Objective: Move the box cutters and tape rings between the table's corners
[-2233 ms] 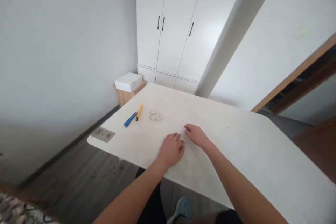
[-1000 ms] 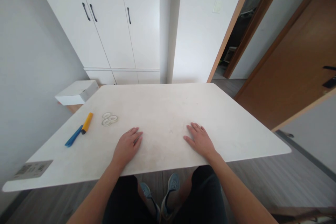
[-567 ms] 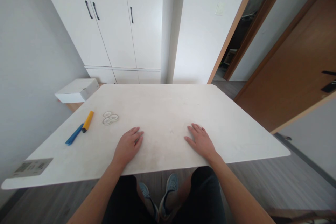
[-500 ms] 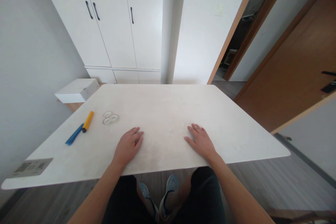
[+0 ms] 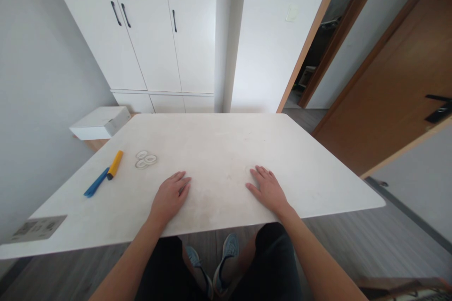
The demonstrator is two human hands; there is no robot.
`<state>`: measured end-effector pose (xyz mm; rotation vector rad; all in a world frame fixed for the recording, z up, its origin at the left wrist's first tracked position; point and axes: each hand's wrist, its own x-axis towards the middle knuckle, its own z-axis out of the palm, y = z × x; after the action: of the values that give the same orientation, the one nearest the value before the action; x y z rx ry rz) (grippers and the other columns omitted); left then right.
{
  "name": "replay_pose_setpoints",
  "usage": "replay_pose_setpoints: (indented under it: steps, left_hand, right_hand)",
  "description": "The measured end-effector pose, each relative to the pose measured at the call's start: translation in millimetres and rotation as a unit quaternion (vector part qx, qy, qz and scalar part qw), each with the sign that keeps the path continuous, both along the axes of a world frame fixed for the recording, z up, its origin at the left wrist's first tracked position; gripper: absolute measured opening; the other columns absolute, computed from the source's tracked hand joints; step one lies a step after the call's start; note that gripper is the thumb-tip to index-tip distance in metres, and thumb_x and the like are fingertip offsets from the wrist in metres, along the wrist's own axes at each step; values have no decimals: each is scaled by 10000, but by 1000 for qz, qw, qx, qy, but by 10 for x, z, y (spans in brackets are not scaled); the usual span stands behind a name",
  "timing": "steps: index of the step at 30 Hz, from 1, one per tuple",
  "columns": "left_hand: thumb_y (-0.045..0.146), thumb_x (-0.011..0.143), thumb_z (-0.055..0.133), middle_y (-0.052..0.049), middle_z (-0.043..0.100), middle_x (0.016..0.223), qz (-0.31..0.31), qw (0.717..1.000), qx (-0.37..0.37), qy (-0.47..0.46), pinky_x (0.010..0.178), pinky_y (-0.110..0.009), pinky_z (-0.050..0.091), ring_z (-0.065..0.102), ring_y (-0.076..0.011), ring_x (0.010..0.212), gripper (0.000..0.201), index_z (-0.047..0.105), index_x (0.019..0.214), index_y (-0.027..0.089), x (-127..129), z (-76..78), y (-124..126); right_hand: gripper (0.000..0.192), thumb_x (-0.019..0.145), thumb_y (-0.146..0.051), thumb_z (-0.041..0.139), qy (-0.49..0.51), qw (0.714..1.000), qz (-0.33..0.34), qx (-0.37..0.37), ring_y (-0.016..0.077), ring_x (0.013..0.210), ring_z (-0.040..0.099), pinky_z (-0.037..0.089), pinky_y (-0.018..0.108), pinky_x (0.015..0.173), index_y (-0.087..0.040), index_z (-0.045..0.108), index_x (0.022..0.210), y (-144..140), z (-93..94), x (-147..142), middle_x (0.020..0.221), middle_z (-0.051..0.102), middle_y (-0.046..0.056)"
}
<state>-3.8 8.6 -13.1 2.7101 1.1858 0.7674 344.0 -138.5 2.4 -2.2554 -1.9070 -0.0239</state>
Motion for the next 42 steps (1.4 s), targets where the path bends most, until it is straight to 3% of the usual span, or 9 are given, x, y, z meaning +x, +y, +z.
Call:
replay_pose_setpoints:
  steps: [42]
  left_hand:
    - [375,967,460,-117,670,1306,4,1000,1,-3,1092,-466,475,609,-276,1239,366,741,1136,211,14,0,-13]
  right_hand:
    - [628,987,-545,424,1,1000,-10,-8,316,1444,373,259,508,1180,-144,502,1464,7,8,-27,1559,424,176]
